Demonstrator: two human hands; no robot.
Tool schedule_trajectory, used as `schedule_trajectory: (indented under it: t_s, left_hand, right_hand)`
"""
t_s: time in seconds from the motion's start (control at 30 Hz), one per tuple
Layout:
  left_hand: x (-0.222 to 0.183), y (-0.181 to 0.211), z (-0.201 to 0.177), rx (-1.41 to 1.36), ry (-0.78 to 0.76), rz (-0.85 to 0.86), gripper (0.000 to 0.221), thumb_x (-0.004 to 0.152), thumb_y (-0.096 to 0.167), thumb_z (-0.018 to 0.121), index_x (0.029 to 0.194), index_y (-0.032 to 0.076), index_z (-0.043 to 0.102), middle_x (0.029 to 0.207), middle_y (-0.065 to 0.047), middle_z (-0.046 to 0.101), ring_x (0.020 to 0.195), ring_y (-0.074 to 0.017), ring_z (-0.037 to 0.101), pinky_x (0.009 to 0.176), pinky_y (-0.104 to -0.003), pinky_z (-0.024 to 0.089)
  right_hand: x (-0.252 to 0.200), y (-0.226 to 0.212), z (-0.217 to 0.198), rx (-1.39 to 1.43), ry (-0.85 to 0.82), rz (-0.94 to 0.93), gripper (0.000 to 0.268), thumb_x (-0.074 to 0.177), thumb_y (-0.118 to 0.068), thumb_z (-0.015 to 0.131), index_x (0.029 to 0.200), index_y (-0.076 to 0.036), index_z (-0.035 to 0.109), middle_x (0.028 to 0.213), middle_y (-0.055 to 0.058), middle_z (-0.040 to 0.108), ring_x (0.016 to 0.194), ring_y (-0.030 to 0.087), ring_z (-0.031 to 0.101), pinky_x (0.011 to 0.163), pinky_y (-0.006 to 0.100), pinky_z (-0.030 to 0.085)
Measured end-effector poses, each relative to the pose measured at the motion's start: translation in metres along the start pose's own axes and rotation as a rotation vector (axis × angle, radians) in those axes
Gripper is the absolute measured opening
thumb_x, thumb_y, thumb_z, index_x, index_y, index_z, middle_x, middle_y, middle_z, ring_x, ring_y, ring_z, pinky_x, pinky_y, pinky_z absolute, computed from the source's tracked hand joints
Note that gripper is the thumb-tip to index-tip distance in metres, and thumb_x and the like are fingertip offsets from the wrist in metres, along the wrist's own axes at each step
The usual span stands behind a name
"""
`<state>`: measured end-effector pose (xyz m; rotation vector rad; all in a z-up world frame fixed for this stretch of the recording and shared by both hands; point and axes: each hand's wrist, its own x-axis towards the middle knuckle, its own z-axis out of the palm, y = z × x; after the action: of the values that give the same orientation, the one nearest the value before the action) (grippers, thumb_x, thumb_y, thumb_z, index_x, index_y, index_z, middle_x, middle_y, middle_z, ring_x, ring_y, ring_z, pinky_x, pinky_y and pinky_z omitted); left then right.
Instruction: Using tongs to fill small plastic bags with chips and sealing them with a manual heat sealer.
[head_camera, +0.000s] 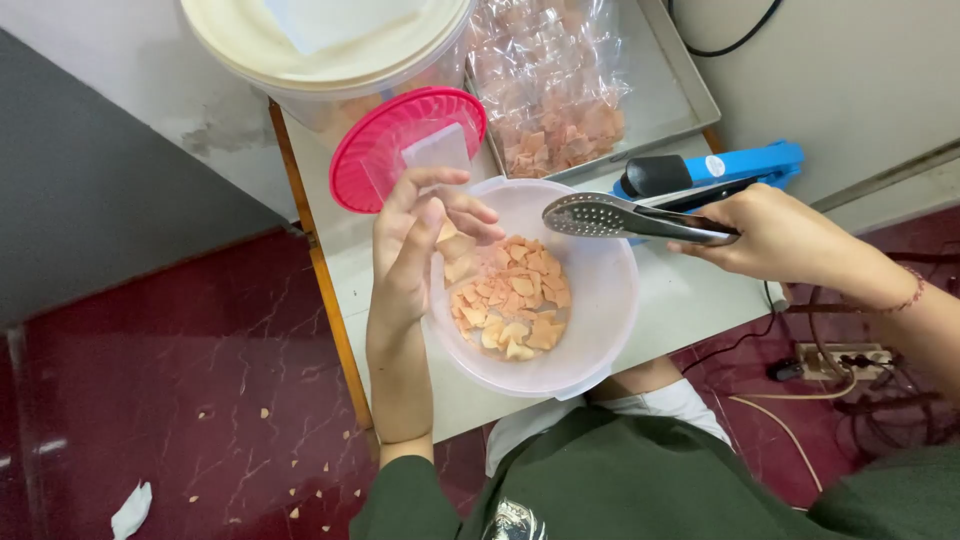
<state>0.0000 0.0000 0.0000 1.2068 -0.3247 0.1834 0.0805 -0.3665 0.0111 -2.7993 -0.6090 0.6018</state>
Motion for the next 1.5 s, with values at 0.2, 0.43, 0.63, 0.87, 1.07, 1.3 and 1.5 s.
schedule_trajectory:
  t_s: [0.2, 0.43, 0.63, 0.87, 1.07, 1.3, 1.5]
  left_hand:
    - [-0.001, 0.004, 0.005, 0.08, 0.095, 0.005, 0.039, 0.103, 0.041, 0.056, 0.124, 0.008, 0.056, 0.098, -0.017, 0.073, 0.083, -0.0282, 0.075, 0.083, -0.035, 0.061]
    - [-0.001, 0.007, 0.01, 0.125, 0.109, 0.01, 0.036, 0.104, 0.037, 0.056, 0.122, 0.007, 0.054, 0.095, -0.017, 0.071, 0.082, -0.029, 0.075, 0.083, -0.037, 0.064]
    - [-0.003, -0.009, 0.005, 0.033, 0.103, 0.028, 0.042, 0.102, 0.035, 0.059, 0.128, 0.002, 0.053, 0.097, -0.021, 0.072, 0.09, -0.0242, 0.076, 0.079, -0.033, 0.065]
    - [-0.004, -0.007, 0.011, 0.059, 0.048, 0.047, 0.04, 0.102, 0.032, 0.061, 0.128, 0.001, 0.054, 0.098, -0.02, 0.072, 0.091, -0.0249, 0.076, 0.085, -0.042, 0.065]
    - [-0.004, -0.007, 0.015, 0.084, 0.02, 0.038, 0.04, 0.102, 0.032, 0.062, 0.128, 0.002, 0.056, 0.097, -0.019, 0.072, 0.092, -0.0231, 0.075, 0.087, -0.043, 0.064]
    - [-0.005, -0.007, 0.011, 0.074, 0.028, 0.047, 0.04, 0.103, 0.032, 0.061, 0.13, 0.003, 0.054, 0.099, -0.018, 0.073, 0.092, -0.0228, 0.075, 0.084, -0.037, 0.065]
    - [-0.006, 0.015, 0.006, 0.202, 0.089, 0.086, 0.032, 0.107, 0.032, 0.057, 0.126, 0.006, 0.054, 0.099, -0.013, 0.071, 0.093, -0.0238, 0.074, 0.086, -0.035, 0.068]
  right_hand:
    - [-0.014, -0.019, -0.005, -0.728, 0.353, -0.229, 0.04, 0.103, -0.048, 0.063, 0.073, -0.022, 0.055, 0.051, -0.002, 0.055, 0.049, 0.026, 0.057, 0.045, 0.039, 0.04]
    - [0.004, -0.122, -0.016, -1.423, 0.356, -0.562, 0.042, 0.113, -0.012, 0.057, 0.075, -0.024, 0.045, 0.058, -0.014, 0.041, 0.048, 0.002, 0.036, 0.047, 0.025, 0.025]
    - [0.055, -0.131, 0.023, -1.59, 0.34, -0.94, 0.028, 0.055, 0.002, 0.075, 0.06, -0.015, 0.053, 0.046, 0.005, 0.052, 0.042, 0.018, 0.046, 0.048, 0.03, 0.043]
    - [0.089, -0.113, 0.076, -1.621, 0.295, -1.065, 0.017, 0.059, 0.003, 0.067, 0.053, -0.01, 0.058, 0.043, 0.01, 0.049, 0.039, 0.022, 0.04, 0.044, 0.034, 0.044]
    - [0.082, -0.128, 0.054, -1.597, 0.223, -1.071, 0.022, 0.048, 0.007, 0.072, 0.046, -0.011, 0.059, 0.038, 0.01, 0.049, 0.035, 0.022, 0.037, 0.039, 0.034, 0.043]
    - [0.043, -0.133, 0.006, -1.483, 0.247, -0.971, 0.033, 0.048, 0.009, 0.082, 0.047, -0.017, 0.063, 0.038, 0.002, 0.055, 0.037, 0.019, 0.052, 0.04, 0.032, 0.047]
    - [0.018, -0.066, -0.014, -0.957, 0.218, -0.627, 0.033, 0.079, 0.002, 0.071, 0.067, -0.024, 0.056, 0.052, -0.01, 0.058, 0.049, 0.02, 0.064, 0.042, 0.036, 0.039]
